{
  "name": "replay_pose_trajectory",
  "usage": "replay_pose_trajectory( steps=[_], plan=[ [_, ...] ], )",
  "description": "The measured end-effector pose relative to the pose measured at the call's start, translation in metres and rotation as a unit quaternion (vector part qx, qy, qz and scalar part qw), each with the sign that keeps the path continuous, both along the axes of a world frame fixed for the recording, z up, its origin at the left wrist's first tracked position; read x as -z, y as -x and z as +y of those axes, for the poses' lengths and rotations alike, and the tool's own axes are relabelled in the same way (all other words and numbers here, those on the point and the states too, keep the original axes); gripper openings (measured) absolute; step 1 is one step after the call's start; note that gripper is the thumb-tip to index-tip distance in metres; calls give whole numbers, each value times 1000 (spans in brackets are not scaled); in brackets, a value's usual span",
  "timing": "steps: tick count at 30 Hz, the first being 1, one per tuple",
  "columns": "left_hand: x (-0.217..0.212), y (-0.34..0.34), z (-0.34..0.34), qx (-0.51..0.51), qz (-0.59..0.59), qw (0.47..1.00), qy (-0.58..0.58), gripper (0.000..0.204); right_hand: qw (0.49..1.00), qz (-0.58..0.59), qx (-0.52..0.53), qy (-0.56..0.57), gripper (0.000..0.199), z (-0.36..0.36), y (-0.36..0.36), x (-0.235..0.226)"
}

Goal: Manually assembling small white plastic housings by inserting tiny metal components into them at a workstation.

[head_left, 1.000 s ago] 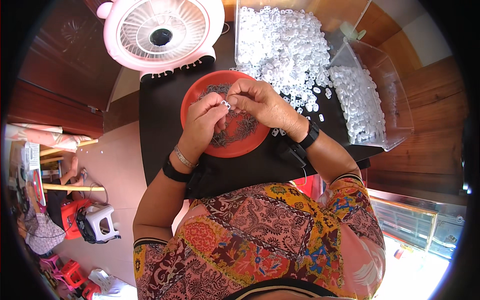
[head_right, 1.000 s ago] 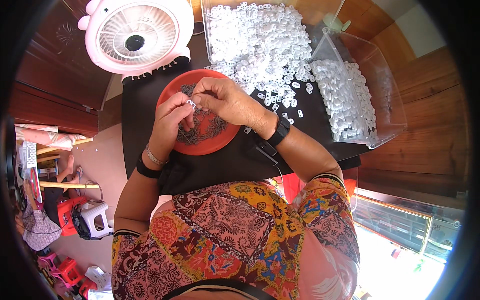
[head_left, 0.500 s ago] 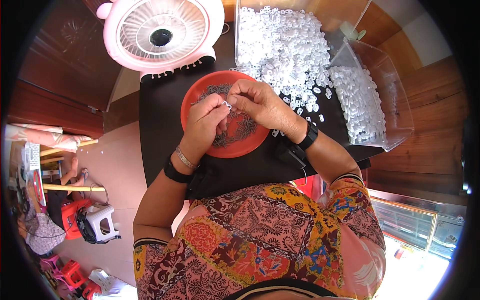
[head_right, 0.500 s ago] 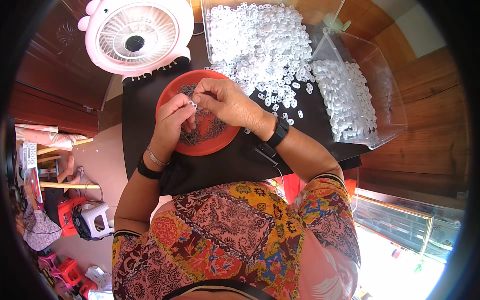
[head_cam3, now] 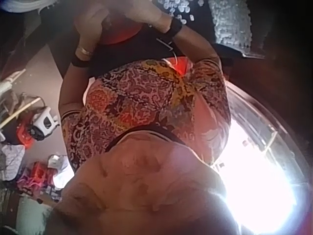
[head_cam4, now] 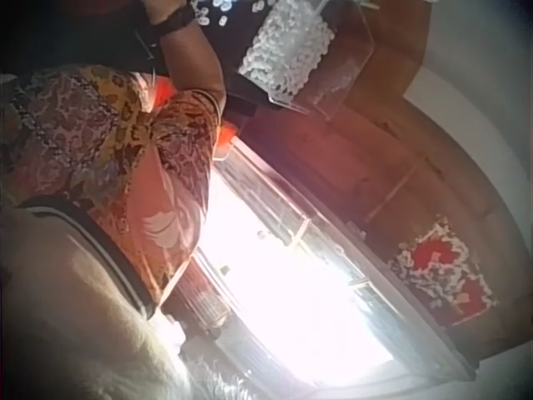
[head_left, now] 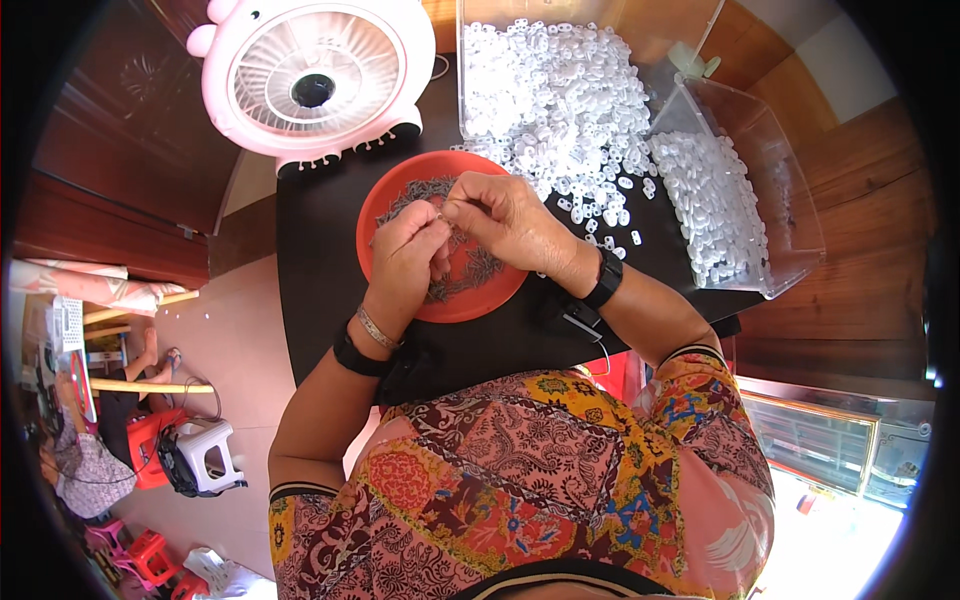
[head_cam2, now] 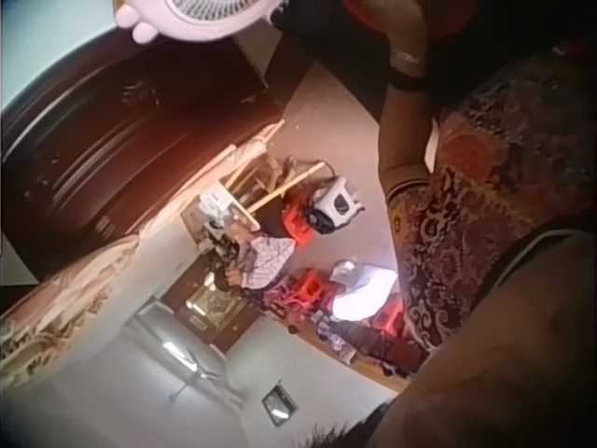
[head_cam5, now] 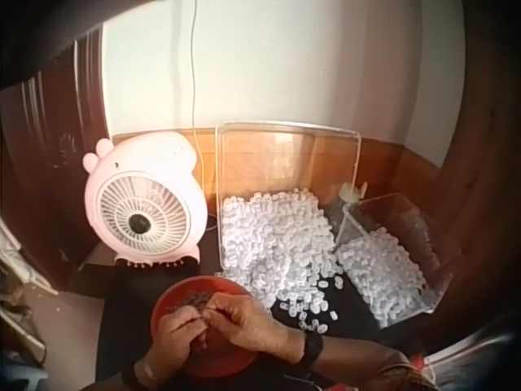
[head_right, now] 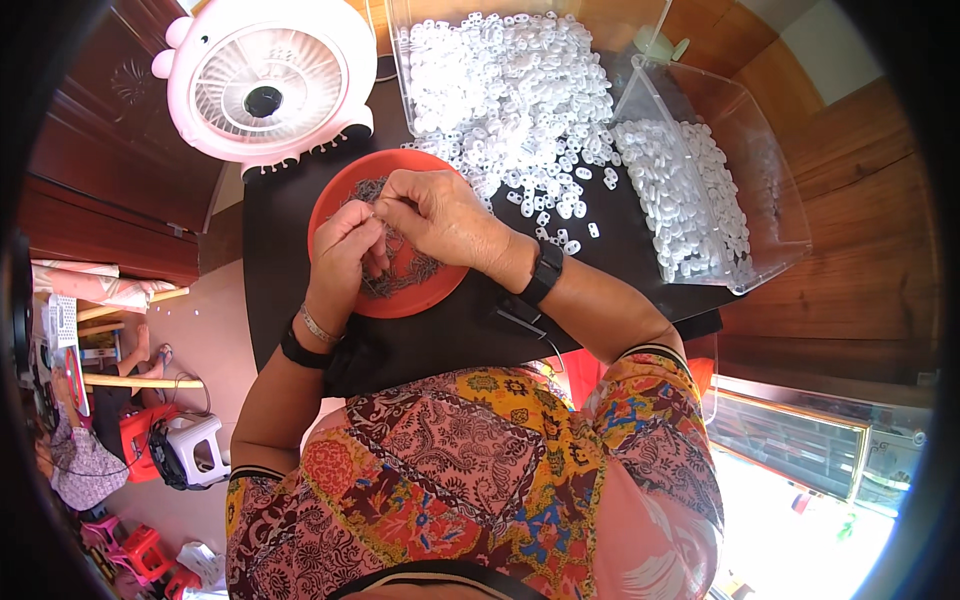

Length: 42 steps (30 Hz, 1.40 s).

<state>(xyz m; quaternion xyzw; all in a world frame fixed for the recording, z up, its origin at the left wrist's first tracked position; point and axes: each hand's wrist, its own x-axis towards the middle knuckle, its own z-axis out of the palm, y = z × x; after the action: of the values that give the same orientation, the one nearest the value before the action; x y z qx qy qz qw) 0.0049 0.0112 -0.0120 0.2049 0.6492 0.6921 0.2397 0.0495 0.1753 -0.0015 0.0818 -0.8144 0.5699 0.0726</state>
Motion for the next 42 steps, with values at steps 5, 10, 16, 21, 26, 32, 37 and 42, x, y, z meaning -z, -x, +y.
replay_pose_trajectory(
  steps=[5, 10, 16, 21, 26, 32, 37, 42],
  plan=[
    [2, 6, -4, -2, -3, 1000, -15, 16, 997, -19, 56, -49, 24, 29, 9, -18],
    [-1, 5, -2, 12, -5, 1000, -4, 16, 911, 12, 166, -378, 21, 89, 20, -10],
    [-3, 7, -7, 43, 14, 999, 20, 18, 853, 21, 164, -495, 11, 87, 20, 0],
    [-4, 6, -6, 42, 10, 999, 23, 17, 847, 19, 148, -510, 9, 83, 22, 3],
    [-5, 7, -7, 46, 8, 999, 20, 17, 853, 73, 169, -489, 10, 87, 23, 4],
    [-3, 6, -8, 62, -39, 997, -31, 17, 989, -101, 2, 112, 18, 66, 21, -17],
    [-4, 9, -9, 60, -107, 985, -121, 17, 961, -144, -65, 226, 19, 34, 14, -13],
    [-4, 10, -8, 59, -118, 982, -137, 17, 952, -140, -71, 263, 20, 20, 10, -9]
  ],
)
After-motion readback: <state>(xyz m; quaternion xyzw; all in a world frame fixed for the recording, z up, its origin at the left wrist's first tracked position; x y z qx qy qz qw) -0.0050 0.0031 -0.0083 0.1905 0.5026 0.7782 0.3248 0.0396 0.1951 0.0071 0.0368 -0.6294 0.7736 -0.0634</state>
